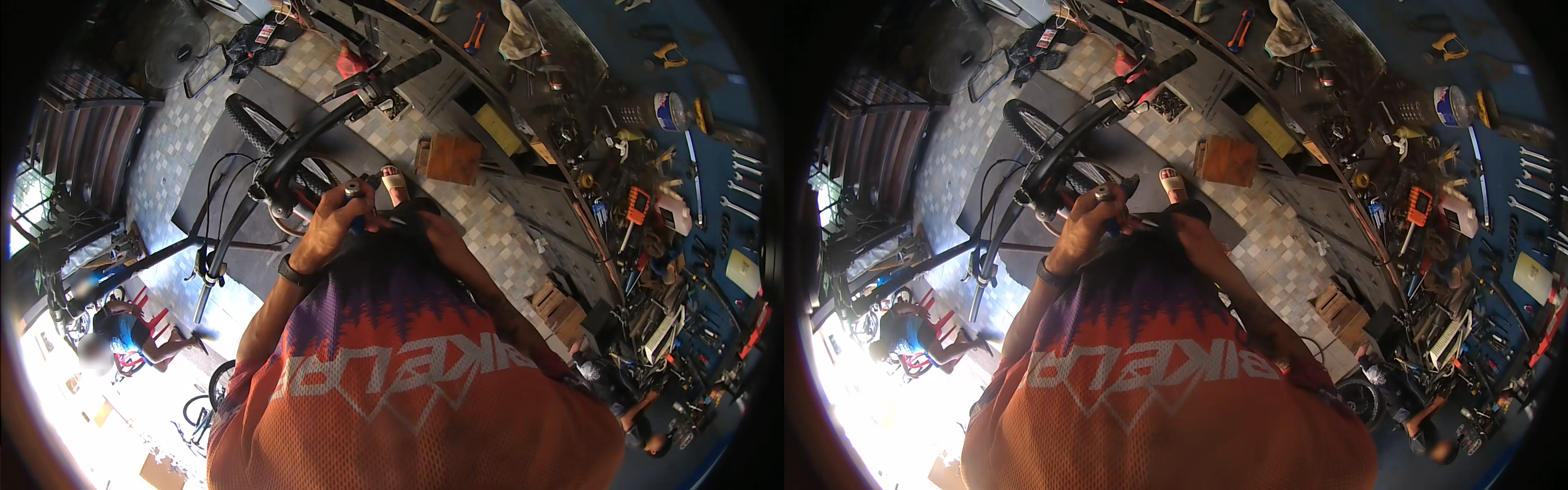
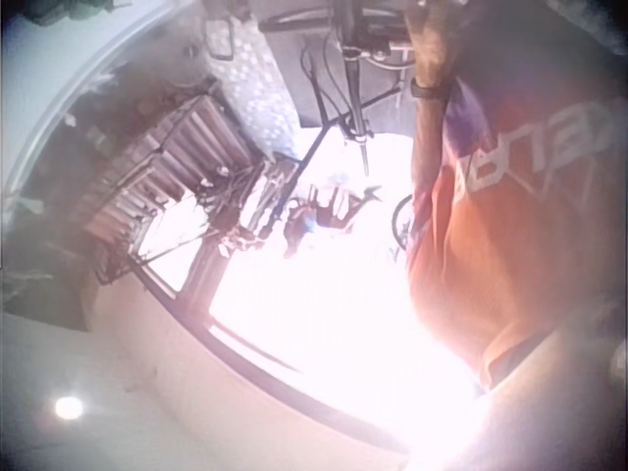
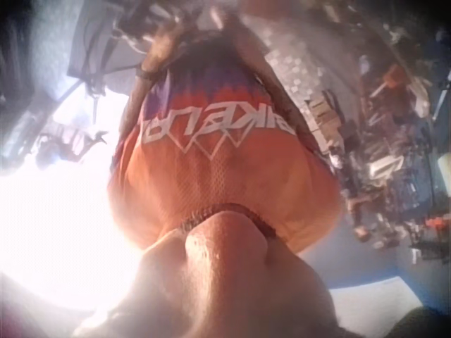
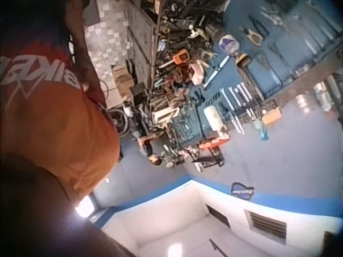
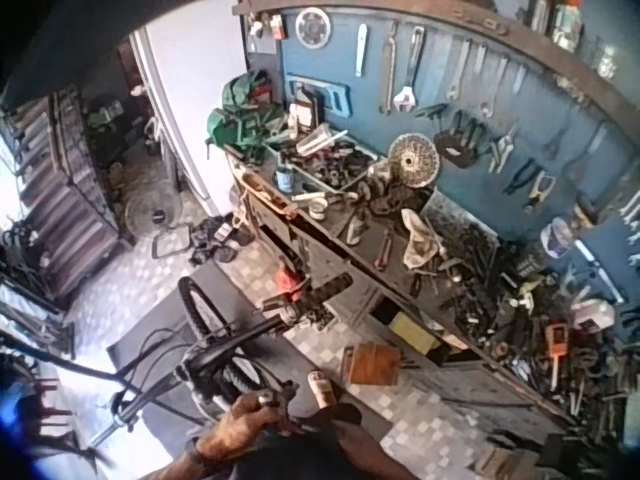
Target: The person adjusts the handlebar and brake levers on a bicycle mounted on a repair stand. They use a torque wrench to tighten bolts on the handlebar stem and brake lever, then remove the bicycle from the stand and carry it away.
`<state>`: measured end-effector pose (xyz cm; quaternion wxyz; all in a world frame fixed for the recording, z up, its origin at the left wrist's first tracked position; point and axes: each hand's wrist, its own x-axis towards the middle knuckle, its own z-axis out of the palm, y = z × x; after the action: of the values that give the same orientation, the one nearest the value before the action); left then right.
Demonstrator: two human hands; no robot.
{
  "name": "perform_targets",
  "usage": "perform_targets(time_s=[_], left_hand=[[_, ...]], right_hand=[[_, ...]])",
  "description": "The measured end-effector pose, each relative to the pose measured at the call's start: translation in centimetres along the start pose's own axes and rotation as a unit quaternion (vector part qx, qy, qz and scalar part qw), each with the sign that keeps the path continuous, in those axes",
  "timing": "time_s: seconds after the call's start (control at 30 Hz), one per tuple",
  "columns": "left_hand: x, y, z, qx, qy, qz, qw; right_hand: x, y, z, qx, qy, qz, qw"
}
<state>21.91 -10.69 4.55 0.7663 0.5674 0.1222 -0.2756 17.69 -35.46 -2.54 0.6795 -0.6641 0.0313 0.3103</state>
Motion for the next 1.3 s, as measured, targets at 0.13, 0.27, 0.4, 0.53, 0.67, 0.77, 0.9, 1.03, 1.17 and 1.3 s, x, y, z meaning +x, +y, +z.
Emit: perform_targets(time_s=[0.13, 0.27, 0.4, 0.53, 0.67, 0.77, 0.9, 1.03, 1.17, 1.3], left_hand=[[0.0, -0.3, 0.5, 0.086, -0.011, -0.023, 0.996], [0.0, -0.5, 0.9, 0.054, 0.008, -0.068, 0.996], [0.3, -0.6, 0.9, 0.057, -0.003, -0.031, 0.998], [0.6, -0.8, 0.8, 0.057, -0.010, -0.038, 0.998], [0.6, -0.8, 0.8, 0.001, 0.021, -0.039, 0.999], [0.6, -1.0, 0.6, -0.059, 0.019, -0.047, 0.997], [0.3, -1.3, 0.5, -0.126, 0.002, -0.068, 0.990], [0.4, -0.6, 0.6, -0.133, -0.008, -0.031, 0.991], [3.0, 1.5, 2.2, 0.135, -0.031, 0.024, 0.990], [9.0, 3.3, 6.5, 0.243, -0.075, 0.117, 0.960]], right_hand=[[0.3, -1.5, 0.4, -0.146, -0.065, 0.027, 0.987], [-0.5, -4.8, 1.9, -0.178, 0.015, -0.023, 0.984], [-0.7, -6.5, 2.3, -0.237, 0.017, -0.081, 0.968], [-0.1, -5.9, 1.5, -0.310, -0.004, -0.131, 0.942], [0.1, -4.9, 1.5, -0.141, 0.028, -0.079, 0.987], [0.1, -4.6, 1.8, -0.141, 0.024, -0.076, 0.987], [0.0, -4.1, 1.7, -0.223, -0.024, -0.101, 0.969], [0.5, -2.1, 0.6, -0.134, 0.042, -0.079, 0.987], [2.8, 0.8, -1.5, 0.116, 0.272, 0.003, 0.955], [3.0, 2.1, -4.5, 0.235, 0.293, -0.057, 0.925]])
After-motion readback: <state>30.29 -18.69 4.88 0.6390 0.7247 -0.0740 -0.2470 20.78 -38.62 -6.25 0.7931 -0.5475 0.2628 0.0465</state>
